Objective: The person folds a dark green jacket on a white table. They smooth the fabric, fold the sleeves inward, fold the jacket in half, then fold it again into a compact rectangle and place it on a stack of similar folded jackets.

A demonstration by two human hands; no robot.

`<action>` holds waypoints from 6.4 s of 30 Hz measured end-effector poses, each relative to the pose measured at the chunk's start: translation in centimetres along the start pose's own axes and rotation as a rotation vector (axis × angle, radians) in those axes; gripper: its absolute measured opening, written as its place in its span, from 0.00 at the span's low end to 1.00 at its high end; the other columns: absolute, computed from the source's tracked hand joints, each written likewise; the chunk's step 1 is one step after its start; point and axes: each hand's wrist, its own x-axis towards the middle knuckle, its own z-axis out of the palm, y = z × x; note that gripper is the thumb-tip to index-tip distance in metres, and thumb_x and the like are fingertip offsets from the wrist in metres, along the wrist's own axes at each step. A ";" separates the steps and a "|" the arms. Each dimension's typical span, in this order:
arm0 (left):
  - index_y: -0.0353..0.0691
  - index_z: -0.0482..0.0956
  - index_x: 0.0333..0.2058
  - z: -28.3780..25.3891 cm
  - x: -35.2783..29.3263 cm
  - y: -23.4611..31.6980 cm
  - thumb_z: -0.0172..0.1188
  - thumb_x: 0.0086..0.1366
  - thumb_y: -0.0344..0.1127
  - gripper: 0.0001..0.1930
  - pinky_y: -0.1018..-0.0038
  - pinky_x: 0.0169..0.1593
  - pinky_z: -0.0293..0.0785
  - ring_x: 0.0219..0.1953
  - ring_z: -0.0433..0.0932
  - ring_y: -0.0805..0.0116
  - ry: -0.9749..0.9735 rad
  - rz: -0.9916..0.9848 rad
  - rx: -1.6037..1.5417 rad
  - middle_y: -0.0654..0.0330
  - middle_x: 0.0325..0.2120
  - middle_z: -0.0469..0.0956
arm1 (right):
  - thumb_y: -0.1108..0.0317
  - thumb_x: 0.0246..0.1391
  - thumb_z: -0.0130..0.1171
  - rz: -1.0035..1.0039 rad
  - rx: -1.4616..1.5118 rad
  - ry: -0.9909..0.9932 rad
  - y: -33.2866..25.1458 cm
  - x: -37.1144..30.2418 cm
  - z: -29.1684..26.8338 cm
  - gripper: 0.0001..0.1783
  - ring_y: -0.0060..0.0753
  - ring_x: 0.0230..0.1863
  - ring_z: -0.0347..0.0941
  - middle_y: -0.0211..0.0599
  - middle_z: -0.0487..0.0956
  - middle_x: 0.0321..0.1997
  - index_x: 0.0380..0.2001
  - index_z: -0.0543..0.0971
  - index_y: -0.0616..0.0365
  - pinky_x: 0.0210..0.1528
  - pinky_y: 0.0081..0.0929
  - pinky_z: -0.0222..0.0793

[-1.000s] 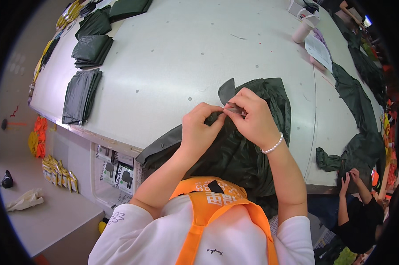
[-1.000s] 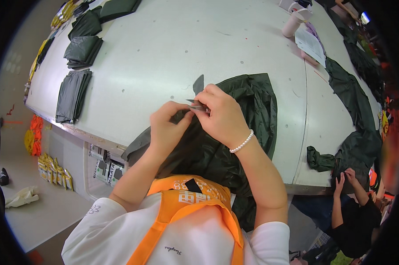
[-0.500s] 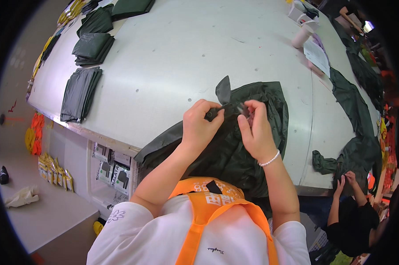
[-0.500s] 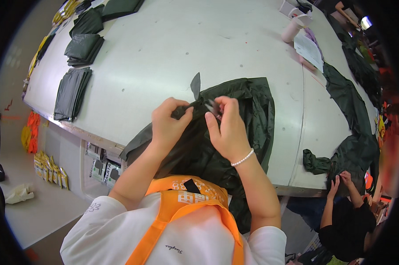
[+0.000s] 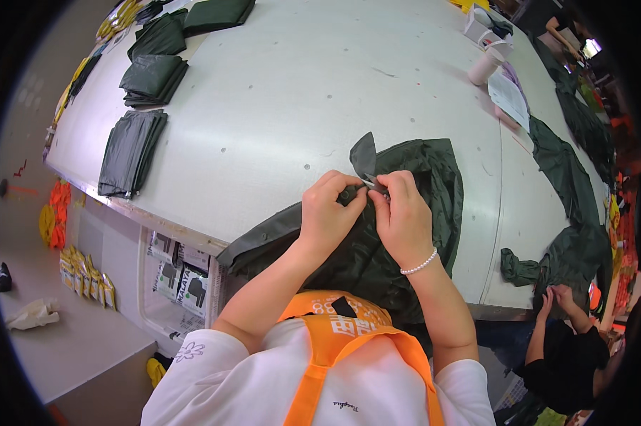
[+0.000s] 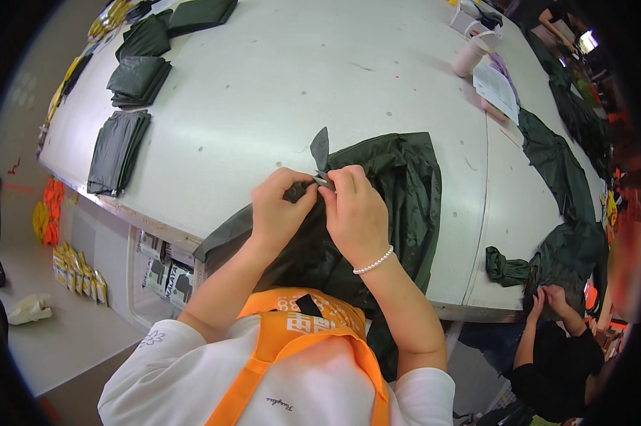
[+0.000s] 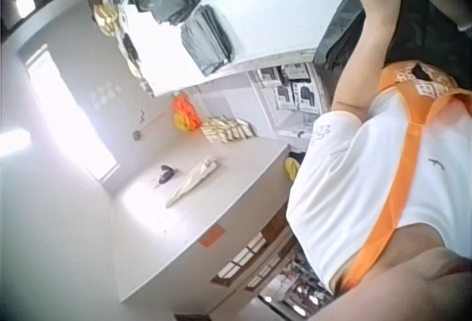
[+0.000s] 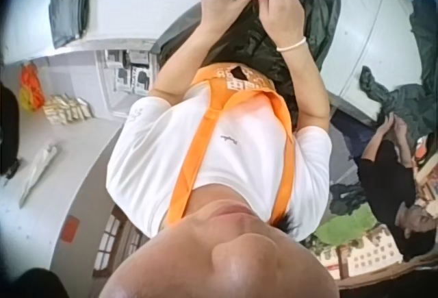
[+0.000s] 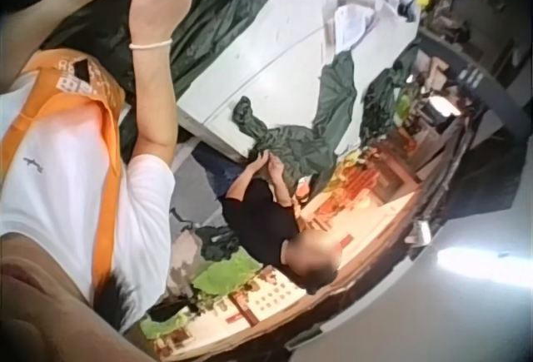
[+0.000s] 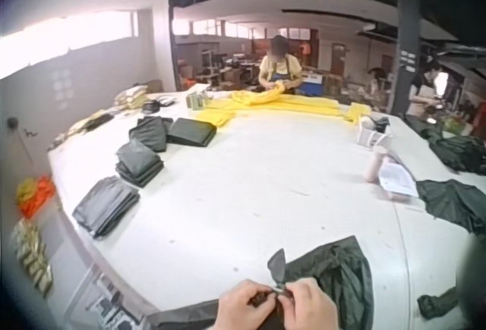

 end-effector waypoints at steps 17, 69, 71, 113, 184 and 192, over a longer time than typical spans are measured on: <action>0.36 0.77 0.27 -0.2 -0.1 -1.2 0.66 0.46 0.22 0.09 0.72 0.26 0.70 0.23 0.74 0.62 0.043 0.218 0.143 0.57 0.23 0.74 | 0.70 0.50 0.61 0.009 -0.041 -0.140 -0.8 1.4 -2.2 0.09 0.38 0.31 0.74 0.35 0.72 0.33 0.33 0.73 0.58 0.30 0.30 0.70; 0.34 0.75 0.47 17.4 10.7 -4.0 0.61 0.60 0.38 0.19 0.77 0.44 0.71 0.40 0.75 0.74 -0.499 -0.290 -0.170 0.60 0.37 0.78 | 0.69 0.47 0.64 0.770 0.021 0.341 34.1 -5.8 -10.1 0.27 0.38 0.46 0.72 0.45 0.73 0.46 0.50 0.68 0.63 0.51 0.30 0.67; 0.33 0.75 0.46 16.3 6.2 -7.5 0.61 0.61 0.35 0.17 0.79 0.43 0.71 0.37 0.75 0.77 -0.591 -0.400 -0.217 0.61 0.36 0.78 | 0.67 0.47 0.63 0.966 -0.276 0.348 40.6 -11.4 -10.0 0.28 0.48 0.49 0.70 0.52 0.68 0.52 0.51 0.67 0.63 0.53 0.35 0.66; 0.37 0.65 0.42 -13.4 -26.5 7.8 0.69 0.50 0.35 0.25 0.69 0.43 0.71 0.41 0.77 0.55 -1.680 -0.482 -0.696 0.50 0.37 0.76 | 0.81 0.51 0.45 1.029 -0.291 0.202 -12.1 -45.8 -19.5 0.11 0.26 0.33 0.68 0.36 0.72 0.29 0.39 0.66 0.61 0.38 0.22 0.65; 0.32 0.75 0.40 -20.4 -11.4 -22.5 0.74 0.42 0.48 0.32 0.63 0.47 0.69 0.43 0.73 0.50 0.122 -0.738 0.810 0.46 0.40 0.73 | 0.72 0.55 0.50 0.901 -0.722 0.040 42.9 -20.2 -10.8 0.14 0.56 0.46 0.71 0.59 0.74 0.44 0.44 0.74 0.69 0.49 0.44 0.67; 0.37 0.76 0.26 -23.8 0.2 -10.7 0.64 0.51 0.29 0.06 0.76 0.29 0.68 0.22 0.70 0.76 0.408 -0.317 0.720 0.63 0.18 0.74 | 0.59 0.56 0.56 1.063 0.635 0.463 27.5 -10.9 -5.1 0.07 0.09 0.12 0.50 0.17 0.57 0.14 0.28 0.72 0.47 0.10 0.15 0.40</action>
